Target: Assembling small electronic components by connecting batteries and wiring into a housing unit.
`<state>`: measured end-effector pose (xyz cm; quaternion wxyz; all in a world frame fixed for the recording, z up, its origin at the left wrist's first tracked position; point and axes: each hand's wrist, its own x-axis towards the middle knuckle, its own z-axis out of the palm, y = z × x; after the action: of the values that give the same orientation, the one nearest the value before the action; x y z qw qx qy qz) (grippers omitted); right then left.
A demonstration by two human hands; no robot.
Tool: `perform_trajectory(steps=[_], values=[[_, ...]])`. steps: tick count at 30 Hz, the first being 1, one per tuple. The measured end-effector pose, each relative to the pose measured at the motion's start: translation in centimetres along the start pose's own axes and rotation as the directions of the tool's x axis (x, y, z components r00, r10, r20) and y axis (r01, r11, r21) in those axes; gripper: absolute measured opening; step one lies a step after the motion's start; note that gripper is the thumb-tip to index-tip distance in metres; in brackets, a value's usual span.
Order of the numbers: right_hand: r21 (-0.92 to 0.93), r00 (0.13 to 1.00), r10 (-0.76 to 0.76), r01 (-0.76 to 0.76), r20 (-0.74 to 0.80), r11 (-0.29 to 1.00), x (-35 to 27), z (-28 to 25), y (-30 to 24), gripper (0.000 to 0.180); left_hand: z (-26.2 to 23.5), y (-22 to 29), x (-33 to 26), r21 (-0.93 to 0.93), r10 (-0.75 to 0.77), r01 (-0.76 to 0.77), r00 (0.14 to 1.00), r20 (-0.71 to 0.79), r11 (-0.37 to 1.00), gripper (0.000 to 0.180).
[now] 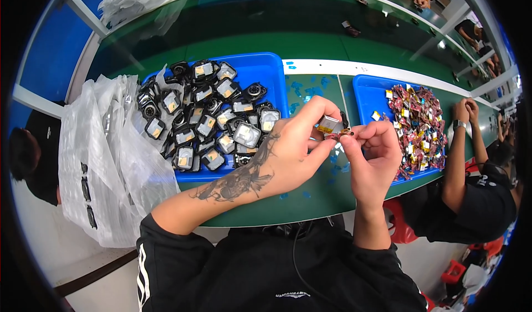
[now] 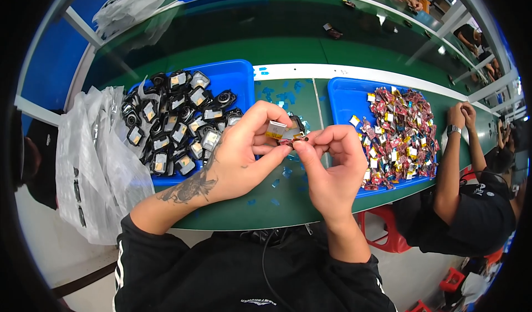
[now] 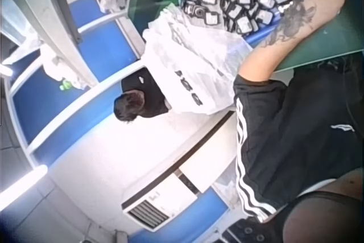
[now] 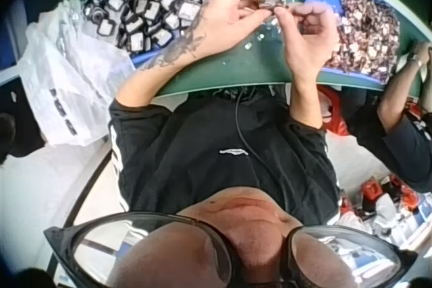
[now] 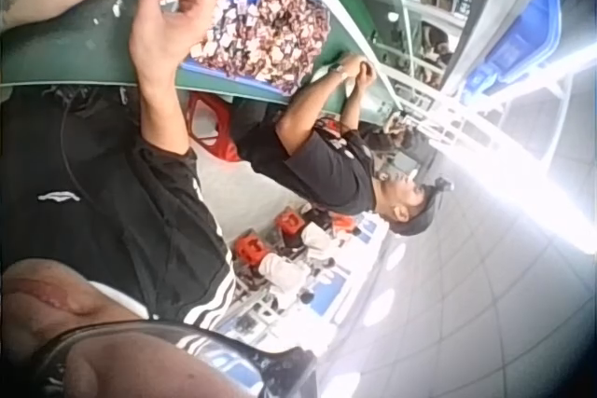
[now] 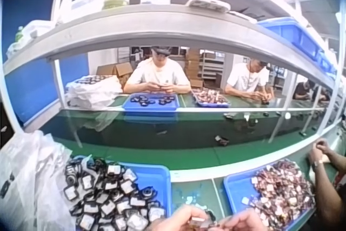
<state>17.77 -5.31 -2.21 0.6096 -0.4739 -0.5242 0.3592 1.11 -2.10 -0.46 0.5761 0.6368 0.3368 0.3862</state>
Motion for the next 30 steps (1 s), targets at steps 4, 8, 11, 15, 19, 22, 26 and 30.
perform_trajectory(steps=[4, 8, 11, 15, 19, 22, 26, 30], values=[[-0.019, 0.999, -0.029, 0.029, -0.017, 0.999, -0.3, 0.2, 0.1, 0.025, 0.0, -0.3, 0.1, 0.033, 0.055, -0.056, 0.998, 0.024, 0.998, 0.031], [0.037, 0.996, -0.03, 0.032, -0.079, 0.999, -0.6, 0.8, 0.4, 0.025, -0.1, 0.0, 0.1, -0.036, 0.009, -0.008, 1.0, 0.024, 0.999, 0.034], [0.049, 0.994, -0.045, 0.05, -0.103, 0.998, -0.8, 0.8, 0.6, 0.025, 0.1, -0.3, 0.1, -0.014, 0.05, -0.049, 0.998, 0.025, 0.999, 0.036], [0.048, 0.991, -0.079, 0.084, -0.109, 0.995, -0.8, 0.8, 0.5, 0.026, 0.1, -0.4, 0.0, -0.055, 0.062, -0.061, 0.998, 0.015, 0.997, 0.037], [-0.026, 0.986, -0.124, 0.122, -0.109, 0.992, -1.0, 1.1, 0.6, 0.027, 0.0, 0.0, 0.0, -0.234, -0.072, 0.076, 0.997, 0.025, 0.969, 0.038], [-0.131, 0.968, -0.221, 0.206, -0.117, 0.97, -0.9, 1.1, 1.1, 0.027, 0.3, -0.1, 0.1, -0.294, -0.076, 0.078, 0.997, 0.017, 0.953, 0.036], [-0.115, 0.96, -0.245, 0.23, -0.138, 0.966, -1.2, 1.6, 1.3, 0.028, 0.0, -0.2, 0.0, -0.347, -0.074, 0.085, 0.996, 0.043, 0.934, 0.036], [-0.114, 0.951, -0.274, 0.259, -0.145, 0.959, -1.2, 1.5, 1.7, 0.029, 0.0, -0.2, 0.0, -0.385, -0.05, 0.062, 0.998, 0.039, 0.921, 0.037]])
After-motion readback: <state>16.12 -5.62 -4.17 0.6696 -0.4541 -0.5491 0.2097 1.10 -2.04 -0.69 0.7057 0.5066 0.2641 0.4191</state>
